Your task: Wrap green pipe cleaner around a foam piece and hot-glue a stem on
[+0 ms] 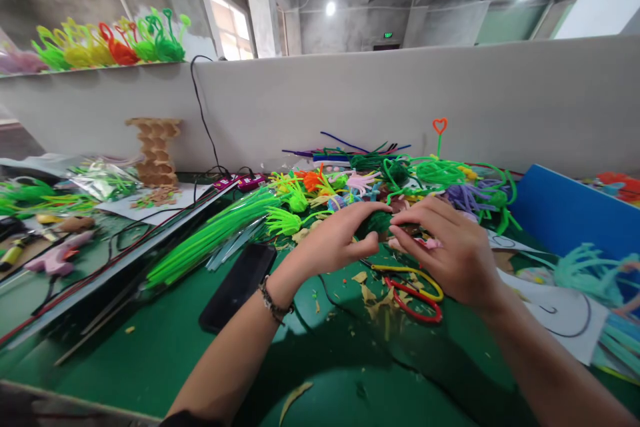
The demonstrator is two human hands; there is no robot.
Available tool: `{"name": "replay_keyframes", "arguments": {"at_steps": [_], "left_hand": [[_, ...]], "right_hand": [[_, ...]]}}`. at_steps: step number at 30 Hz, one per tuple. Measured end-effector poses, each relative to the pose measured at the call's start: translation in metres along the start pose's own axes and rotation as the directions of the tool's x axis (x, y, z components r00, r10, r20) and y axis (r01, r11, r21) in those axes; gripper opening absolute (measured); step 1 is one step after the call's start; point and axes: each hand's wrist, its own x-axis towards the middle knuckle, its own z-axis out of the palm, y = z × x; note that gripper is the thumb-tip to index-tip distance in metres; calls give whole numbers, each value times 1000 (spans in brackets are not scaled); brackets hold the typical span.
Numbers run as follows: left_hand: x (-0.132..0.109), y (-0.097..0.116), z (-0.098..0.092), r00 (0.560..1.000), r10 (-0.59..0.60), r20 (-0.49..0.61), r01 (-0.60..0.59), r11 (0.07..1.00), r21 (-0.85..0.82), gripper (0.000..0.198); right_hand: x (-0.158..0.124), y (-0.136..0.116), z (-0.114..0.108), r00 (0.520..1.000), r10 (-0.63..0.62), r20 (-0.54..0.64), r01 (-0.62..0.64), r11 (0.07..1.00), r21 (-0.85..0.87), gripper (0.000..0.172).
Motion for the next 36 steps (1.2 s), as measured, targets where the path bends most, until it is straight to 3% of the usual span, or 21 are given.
{"name": "replay_keyframes", "arguments": {"at_steps": [6,11,19,25,36], "left_hand": [[-1,4,0,995,77,-63,-68,988,135,34],[-2,3,-3,984,135,-116,-122,986,110,30],[-4,7,-8,983,91,-158,-79,994,79,30],[-4,5,-3,994,16,-108,-5,995,96,43],[-1,7,13,975,129,-182,-96,979,179,37]], "right_hand": [[0,-2,0,1000,-23,-11,23,998,-66,6],[0,-2,2,998,-61,-29,57,991,-123,8],[1,0,-3,1000,5,-15,-5,1000,-14,6],[0,0,-4,999,31,-18,-31,1000,0,5],[0,-2,1,996,69,-51,-70,997,-20,13]]}}
